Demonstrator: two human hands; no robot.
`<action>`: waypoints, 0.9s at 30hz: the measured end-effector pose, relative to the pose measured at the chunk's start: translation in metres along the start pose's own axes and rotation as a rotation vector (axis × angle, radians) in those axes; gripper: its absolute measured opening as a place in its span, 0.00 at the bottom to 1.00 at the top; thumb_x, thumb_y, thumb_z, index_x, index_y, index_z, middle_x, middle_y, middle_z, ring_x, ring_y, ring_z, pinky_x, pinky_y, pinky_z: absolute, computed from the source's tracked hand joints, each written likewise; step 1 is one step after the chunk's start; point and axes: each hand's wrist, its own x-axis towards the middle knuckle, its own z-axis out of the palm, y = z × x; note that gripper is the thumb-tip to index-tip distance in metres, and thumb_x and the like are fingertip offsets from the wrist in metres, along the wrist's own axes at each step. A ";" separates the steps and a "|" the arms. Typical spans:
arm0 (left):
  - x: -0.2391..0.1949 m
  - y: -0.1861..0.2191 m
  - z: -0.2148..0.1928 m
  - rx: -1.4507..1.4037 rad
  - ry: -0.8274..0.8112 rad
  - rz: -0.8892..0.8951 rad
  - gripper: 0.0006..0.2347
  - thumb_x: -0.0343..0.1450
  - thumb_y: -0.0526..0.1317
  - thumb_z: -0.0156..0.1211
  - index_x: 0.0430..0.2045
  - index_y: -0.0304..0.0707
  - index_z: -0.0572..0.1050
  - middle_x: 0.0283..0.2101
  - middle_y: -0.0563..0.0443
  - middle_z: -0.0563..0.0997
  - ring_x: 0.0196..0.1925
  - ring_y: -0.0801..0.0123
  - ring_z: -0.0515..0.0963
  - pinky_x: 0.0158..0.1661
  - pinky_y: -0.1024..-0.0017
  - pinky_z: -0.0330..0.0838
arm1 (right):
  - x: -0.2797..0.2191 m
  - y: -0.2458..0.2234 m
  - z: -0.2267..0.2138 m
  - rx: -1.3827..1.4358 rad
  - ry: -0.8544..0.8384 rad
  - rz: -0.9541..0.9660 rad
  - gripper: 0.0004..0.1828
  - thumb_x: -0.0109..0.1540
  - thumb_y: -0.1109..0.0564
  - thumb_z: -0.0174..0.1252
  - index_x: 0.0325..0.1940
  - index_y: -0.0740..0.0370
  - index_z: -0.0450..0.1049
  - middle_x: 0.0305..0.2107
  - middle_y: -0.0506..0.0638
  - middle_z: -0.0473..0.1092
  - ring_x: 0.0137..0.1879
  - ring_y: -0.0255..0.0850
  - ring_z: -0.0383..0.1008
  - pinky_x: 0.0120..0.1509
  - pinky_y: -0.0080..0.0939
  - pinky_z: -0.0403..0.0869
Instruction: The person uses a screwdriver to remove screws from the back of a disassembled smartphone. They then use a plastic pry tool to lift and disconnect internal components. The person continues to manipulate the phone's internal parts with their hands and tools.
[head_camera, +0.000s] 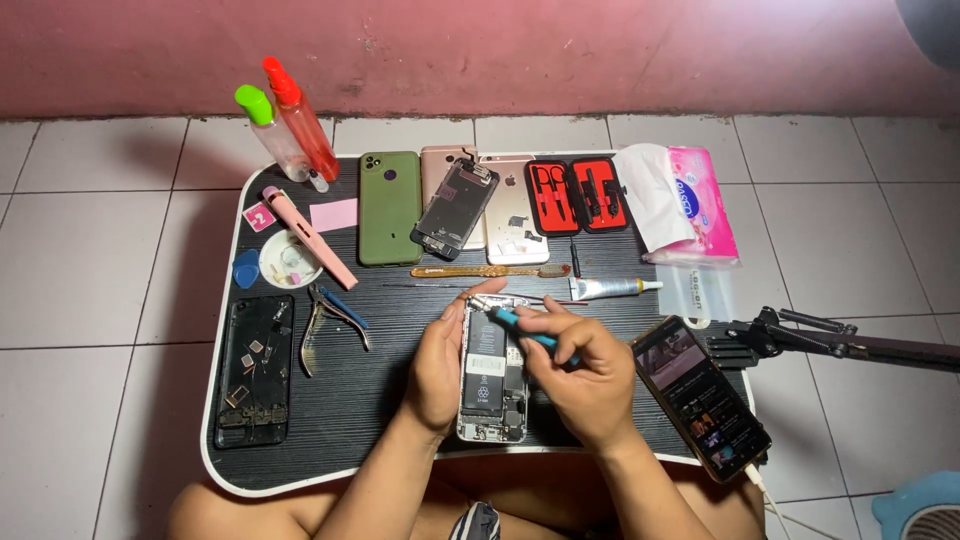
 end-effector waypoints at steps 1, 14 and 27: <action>0.001 -0.002 -0.003 -0.001 0.002 0.003 0.29 0.72 0.50 0.37 0.62 0.22 0.66 0.44 0.26 0.81 0.43 0.53 0.84 0.43 0.62 0.82 | 0.001 -0.001 0.000 0.001 -0.004 -0.001 0.24 0.55 0.70 0.70 0.21 0.58 0.59 0.36 0.61 0.82 0.50 0.55 0.84 0.65 0.59 0.73; -0.004 0.012 0.005 -0.025 0.074 -0.223 0.26 0.74 0.49 0.36 0.63 0.32 0.68 0.50 0.34 0.80 0.50 0.54 0.79 0.51 0.60 0.73 | -0.003 -0.010 -0.005 -0.149 -0.055 -0.056 0.13 0.59 0.71 0.59 0.28 0.57 0.66 0.37 0.55 0.77 0.53 0.51 0.82 0.69 0.54 0.77; -0.004 0.016 0.008 -0.020 0.079 -0.235 0.27 0.72 0.48 0.37 0.63 0.32 0.68 0.53 0.31 0.80 0.55 0.49 0.80 0.54 0.56 0.74 | -0.011 0.004 -0.008 -0.108 -0.062 -0.154 0.07 0.57 0.70 0.59 0.32 0.60 0.71 0.40 0.59 0.77 0.55 0.55 0.81 0.70 0.58 0.77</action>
